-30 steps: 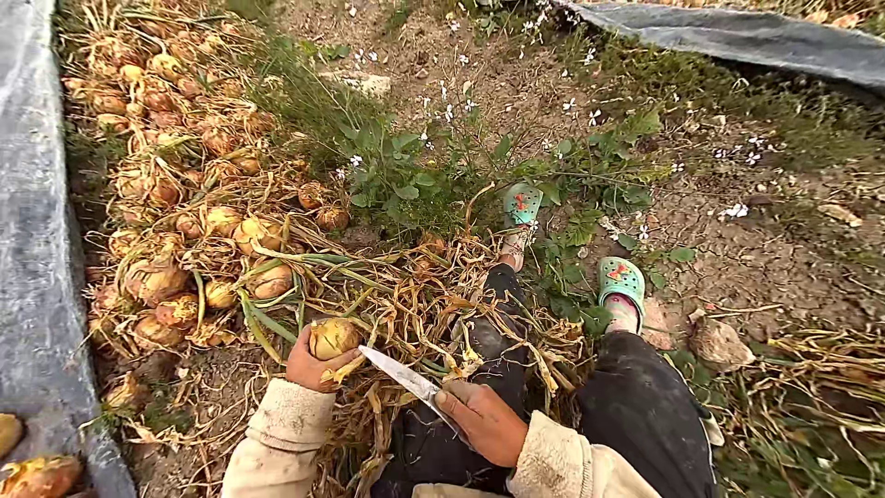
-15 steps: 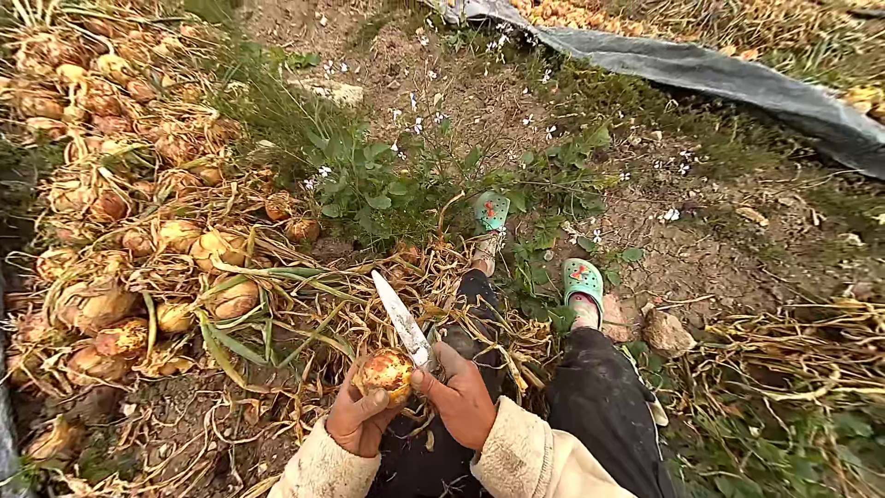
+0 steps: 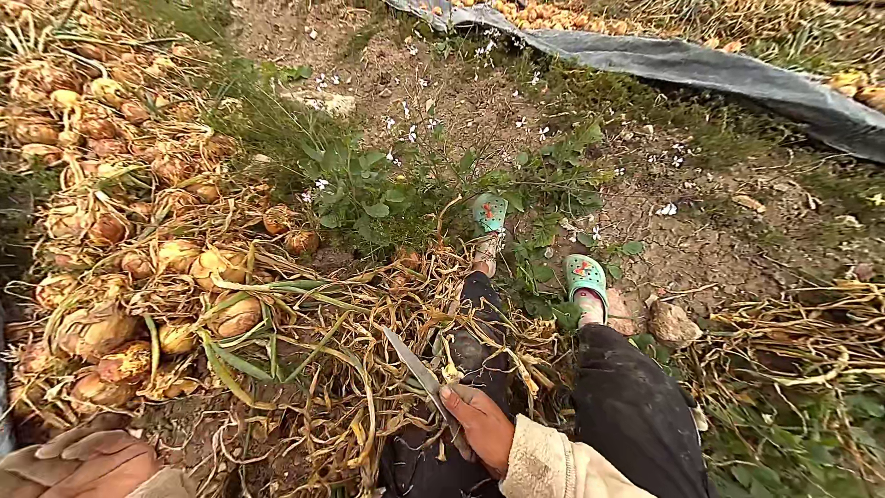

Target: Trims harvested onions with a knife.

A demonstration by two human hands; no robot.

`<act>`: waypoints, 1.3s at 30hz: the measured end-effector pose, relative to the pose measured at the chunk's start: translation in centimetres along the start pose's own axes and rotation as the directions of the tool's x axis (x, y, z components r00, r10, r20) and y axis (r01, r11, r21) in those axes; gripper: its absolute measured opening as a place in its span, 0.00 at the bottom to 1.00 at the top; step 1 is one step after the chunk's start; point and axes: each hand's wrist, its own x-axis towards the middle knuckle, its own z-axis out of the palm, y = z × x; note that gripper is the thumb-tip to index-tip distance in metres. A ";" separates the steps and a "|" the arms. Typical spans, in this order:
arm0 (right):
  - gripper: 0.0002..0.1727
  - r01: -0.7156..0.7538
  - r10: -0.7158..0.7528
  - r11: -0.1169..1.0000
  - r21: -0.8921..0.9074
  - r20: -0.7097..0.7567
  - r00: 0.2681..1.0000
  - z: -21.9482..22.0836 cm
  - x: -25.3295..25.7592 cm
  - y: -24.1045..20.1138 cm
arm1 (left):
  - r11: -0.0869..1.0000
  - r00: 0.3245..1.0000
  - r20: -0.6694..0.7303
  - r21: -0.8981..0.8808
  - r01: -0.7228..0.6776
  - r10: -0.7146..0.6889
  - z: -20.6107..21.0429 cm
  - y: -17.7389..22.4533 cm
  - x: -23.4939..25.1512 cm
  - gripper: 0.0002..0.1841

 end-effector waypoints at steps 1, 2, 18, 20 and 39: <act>0.18 0.005 -0.003 0.997 0.076 -0.027 1.000 -0.4 0.0 0.3 | 1.000 0.999 0.047 -0.003 0.015 -0.015 2.2 -1.0 -0.1 0.40; 0.18 0.018 -0.012 0.991 0.134 -0.044 0.999 -0.7 -0.2 0.2 | 0.990 0.997 0.054 0.131 0.052 -0.059 4.5 -3.3 -1.1 0.40; 0.17 0.267 -0.141 0.915 0.303 -0.380 0.914 -7.7 -3.5 -1.8 | -0.631 0.670 -0.212 0.612 -0.477 -0.712 3.4 -38.1 -0.6 0.21; 0.16 0.277 -0.173 0.911 0.304 -0.328 0.929 -7.9 -3.3 -1.8 | -0.639 0.610 -0.302 0.611 -0.466 -0.733 2.3 -37.2 -0.7 0.32; 0.16 0.134 -0.151 0.986 -0.098 -0.187 0.971 -6.5 -1.0 -0.7 | -0.208 0.623 0.067 0.910 -0.358 -0.779 4.5 -21.6 -9.4 0.42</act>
